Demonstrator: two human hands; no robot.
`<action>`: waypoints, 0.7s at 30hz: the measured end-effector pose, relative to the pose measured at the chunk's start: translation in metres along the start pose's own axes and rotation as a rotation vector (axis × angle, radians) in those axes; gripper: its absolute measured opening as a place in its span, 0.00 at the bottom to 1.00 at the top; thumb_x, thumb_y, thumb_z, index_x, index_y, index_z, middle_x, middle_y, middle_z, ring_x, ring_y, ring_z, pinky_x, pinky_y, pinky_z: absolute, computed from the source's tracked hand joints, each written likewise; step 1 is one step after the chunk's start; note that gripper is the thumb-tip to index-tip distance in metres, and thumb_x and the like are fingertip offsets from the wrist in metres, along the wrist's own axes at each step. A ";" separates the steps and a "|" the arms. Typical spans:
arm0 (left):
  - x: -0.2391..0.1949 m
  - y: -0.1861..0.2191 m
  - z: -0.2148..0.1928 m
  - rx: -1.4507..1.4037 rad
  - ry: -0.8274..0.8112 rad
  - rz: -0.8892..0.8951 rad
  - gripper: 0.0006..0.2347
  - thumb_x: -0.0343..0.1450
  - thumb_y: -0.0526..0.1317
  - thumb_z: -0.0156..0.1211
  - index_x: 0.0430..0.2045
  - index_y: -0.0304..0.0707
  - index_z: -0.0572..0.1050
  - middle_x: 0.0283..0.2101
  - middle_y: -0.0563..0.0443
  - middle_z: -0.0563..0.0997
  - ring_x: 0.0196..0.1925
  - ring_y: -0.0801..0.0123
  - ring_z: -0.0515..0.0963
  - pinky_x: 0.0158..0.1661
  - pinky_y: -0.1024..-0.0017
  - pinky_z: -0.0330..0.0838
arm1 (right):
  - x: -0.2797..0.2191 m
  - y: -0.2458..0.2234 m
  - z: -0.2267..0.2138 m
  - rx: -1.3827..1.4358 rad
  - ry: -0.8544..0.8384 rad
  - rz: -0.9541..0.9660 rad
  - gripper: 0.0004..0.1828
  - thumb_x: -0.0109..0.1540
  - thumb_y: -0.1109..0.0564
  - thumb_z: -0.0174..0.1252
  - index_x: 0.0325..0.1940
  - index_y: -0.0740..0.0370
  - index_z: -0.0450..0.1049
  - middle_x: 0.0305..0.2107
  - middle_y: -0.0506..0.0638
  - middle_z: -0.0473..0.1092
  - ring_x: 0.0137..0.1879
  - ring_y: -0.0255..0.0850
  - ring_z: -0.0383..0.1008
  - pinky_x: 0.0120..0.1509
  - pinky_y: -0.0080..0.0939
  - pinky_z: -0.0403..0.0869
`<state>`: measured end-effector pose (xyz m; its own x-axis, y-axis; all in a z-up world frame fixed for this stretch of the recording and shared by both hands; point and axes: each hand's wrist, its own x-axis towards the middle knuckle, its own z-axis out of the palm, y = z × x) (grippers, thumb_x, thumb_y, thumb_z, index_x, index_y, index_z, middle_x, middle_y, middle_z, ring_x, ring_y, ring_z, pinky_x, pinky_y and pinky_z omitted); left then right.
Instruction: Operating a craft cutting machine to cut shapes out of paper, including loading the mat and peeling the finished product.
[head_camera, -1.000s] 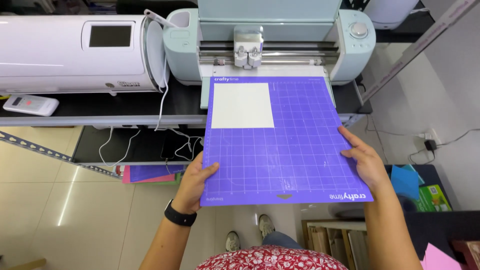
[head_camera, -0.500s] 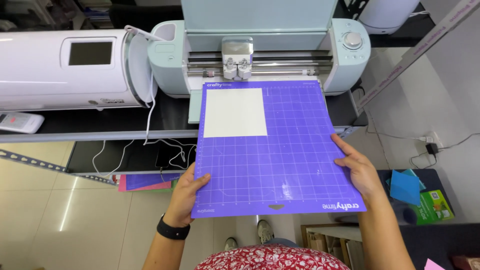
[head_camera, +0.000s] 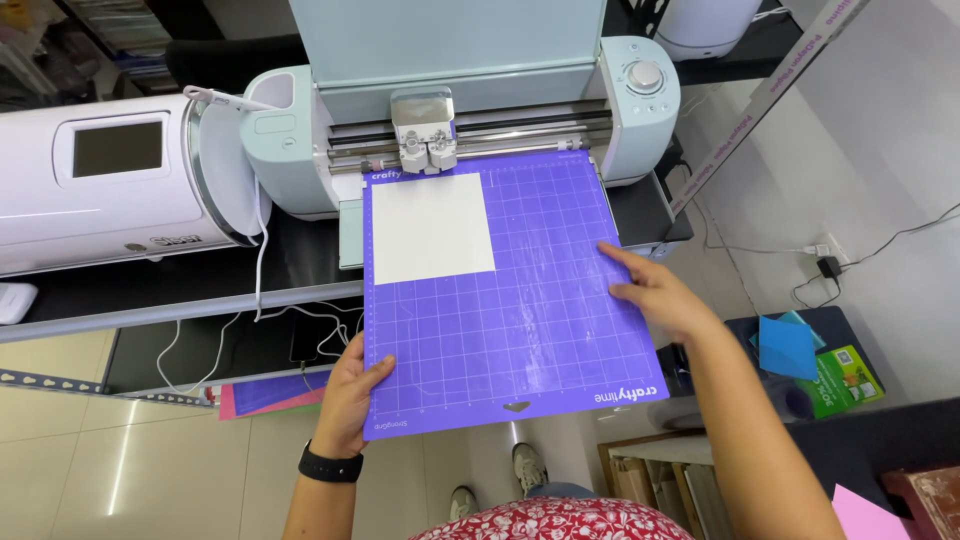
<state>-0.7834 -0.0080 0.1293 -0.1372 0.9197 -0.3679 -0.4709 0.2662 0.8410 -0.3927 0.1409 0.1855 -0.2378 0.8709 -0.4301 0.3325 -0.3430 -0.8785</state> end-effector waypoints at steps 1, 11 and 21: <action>0.002 -0.005 -0.002 0.001 -0.001 -0.001 0.21 0.69 0.31 0.57 0.60 0.33 0.70 0.53 0.37 0.80 0.48 0.52 0.81 0.48 0.56 0.78 | 0.007 -0.005 -0.010 0.001 0.001 0.001 0.38 0.63 0.65 0.51 0.77 0.42 0.61 0.67 0.47 0.66 0.56 0.41 0.72 0.61 0.42 0.74; -0.002 -0.022 -0.004 -0.007 0.094 0.033 0.19 0.69 0.37 0.60 0.56 0.33 0.72 0.52 0.39 0.81 0.49 0.55 0.81 0.50 0.57 0.78 | 0.141 -0.097 -0.098 -0.694 0.771 -0.586 0.27 0.64 0.43 0.66 0.61 0.60 0.77 0.42 0.52 0.71 0.48 0.50 0.70 0.52 0.53 0.69; -0.018 -0.059 -0.030 -0.253 0.073 -0.056 0.27 0.79 0.61 0.34 0.52 0.41 0.76 0.43 0.45 0.83 0.40 0.60 0.81 0.38 0.63 0.73 | 0.213 -0.113 -0.121 -0.806 0.843 -0.607 0.24 0.62 0.37 0.74 0.49 0.56 0.83 0.41 0.54 0.71 0.48 0.54 0.70 0.50 0.55 0.70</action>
<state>-0.7795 -0.0490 0.0741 -0.1629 0.8800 -0.4462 -0.6809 0.2270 0.6963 -0.3707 0.4076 0.2188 -0.0002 0.8627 0.5056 0.8929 0.2278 -0.3883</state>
